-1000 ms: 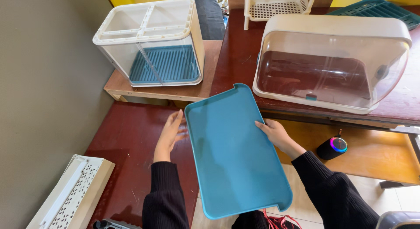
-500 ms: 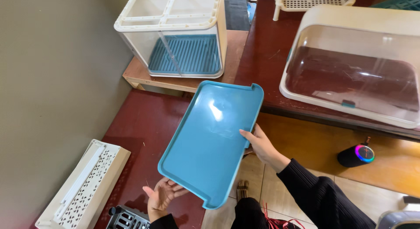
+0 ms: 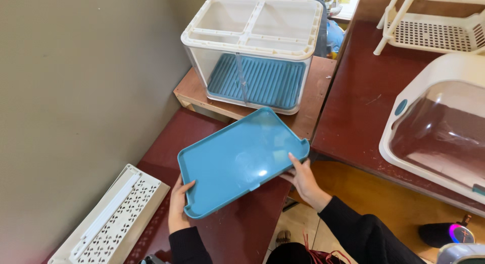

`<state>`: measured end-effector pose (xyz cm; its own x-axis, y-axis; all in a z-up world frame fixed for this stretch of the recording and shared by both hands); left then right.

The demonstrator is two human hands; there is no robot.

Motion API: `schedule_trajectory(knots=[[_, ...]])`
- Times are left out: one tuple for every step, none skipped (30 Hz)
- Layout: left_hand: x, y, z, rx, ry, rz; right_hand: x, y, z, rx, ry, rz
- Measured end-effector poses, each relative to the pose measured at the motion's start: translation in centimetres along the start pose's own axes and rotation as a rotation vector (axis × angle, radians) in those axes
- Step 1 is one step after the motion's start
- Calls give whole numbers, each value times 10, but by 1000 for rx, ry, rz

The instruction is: The person wipes a blue plastic tray with a cloth, then assembles a multi-part storage container by inserting the tray, placing a blue grate, and closing a clear lid. The person then wipes two white perforated trays with the cloth.

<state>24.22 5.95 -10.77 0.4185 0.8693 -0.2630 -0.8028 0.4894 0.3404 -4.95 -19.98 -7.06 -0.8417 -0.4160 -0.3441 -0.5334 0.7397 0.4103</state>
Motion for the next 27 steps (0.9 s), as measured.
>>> schedule_trajectory(knots=[[8, -13, 6, 8, -41, -11, 7, -14, -4, 27, -45, 62], [14, -26, 12, 15, -83, -23, 14, -25, -5, 11, -23, 45], [19, -37, 16, 45, -80, -18, 22, -35, -5, -6, -1, 33], [24, -45, 20, 76, -77, -12, 28, -43, -2, -23, 20, 21], [27, -54, 25, 109, -74, -10, 31, -50, 5, -103, 93, -10], [29, -64, 32, 113, -104, -30, 33, -55, 13, -184, 165, -41], [31, -72, 39, 116, -132, -51, 36, -58, 21, -265, 235, -72], [30, -80, 42, 118, -160, -72, 39, -60, 28, -238, 232, -62], [26, -89, 44, 128, -175, -81, 37, -61, 36, -212, 230, -57], [22, -101, 47, 138, -190, -90, 37, -62, 43, -185, 229, -51], [18, -112, 48, 150, -203, -95, 39, -63, 47, -164, 208, -2], [11, -126, 48, 124, -237, -139, 41, -65, 51, -143, 187, 48], [3, -142, 48, 99, -270, -182, 42, -66, 56, -124, 167, 97], [-4, -157, 47, 74, -302, -225, 44, -67, 60, -113, 149, 114], [-12, -170, 45, 74, -317, -230, 48, -67, 61, -99, 133, 133], [-19, -182, 43, 75, -332, -236, 51, -67, 64, -86, 118, 152], [-28, -192, 41, 74, -346, -243, 54, -66, 65, -78, 115, 178], [-34, -200, 38, 95, -462, -197, 56, -65, 66, -70, 112, 204], [-38, -206, 38, 114, -581, -149, 57, -64, 68, -63, 108, 227], [-42, -210, 36, 133, -699, -101, 58, -64, 69, -54, 84, 261], [-48, -213, 34, 68, -664, -122, 58, -65, 71, -44, 58, 292], [-56, -217, 31, 3, -629, -141, 60, -65, 73, -35, 33, 322], [-61, -220, 29, -61, -593, -157, 60, -67, 73, -19, 18, 329], [-63, -224, 26, -86, -571, -167, 61, -69, 73, -4, 3, 336], [-65, -228, 22, -113, -549, -174, 61, -71, 73, 13, -12, 340], [-66, -231, 16, -140, -526, -182, 62, -73, 73, 14, -7, 353], [-65, -234, 12, -201, -558, -131, 60, -77, 73, 15, -2, 362]])
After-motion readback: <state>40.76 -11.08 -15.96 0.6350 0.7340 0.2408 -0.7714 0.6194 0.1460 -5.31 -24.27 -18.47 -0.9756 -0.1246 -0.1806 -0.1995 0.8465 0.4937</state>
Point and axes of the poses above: each hand's wrist, its own y-axis away from the middle knuckle, its own x-axis out of the back of the hand, z = x × y, the point moved 2 cm from there along -y, towards the middle knuckle, and after that the axes turned 6 degrees about z, right-handed, at the moved point
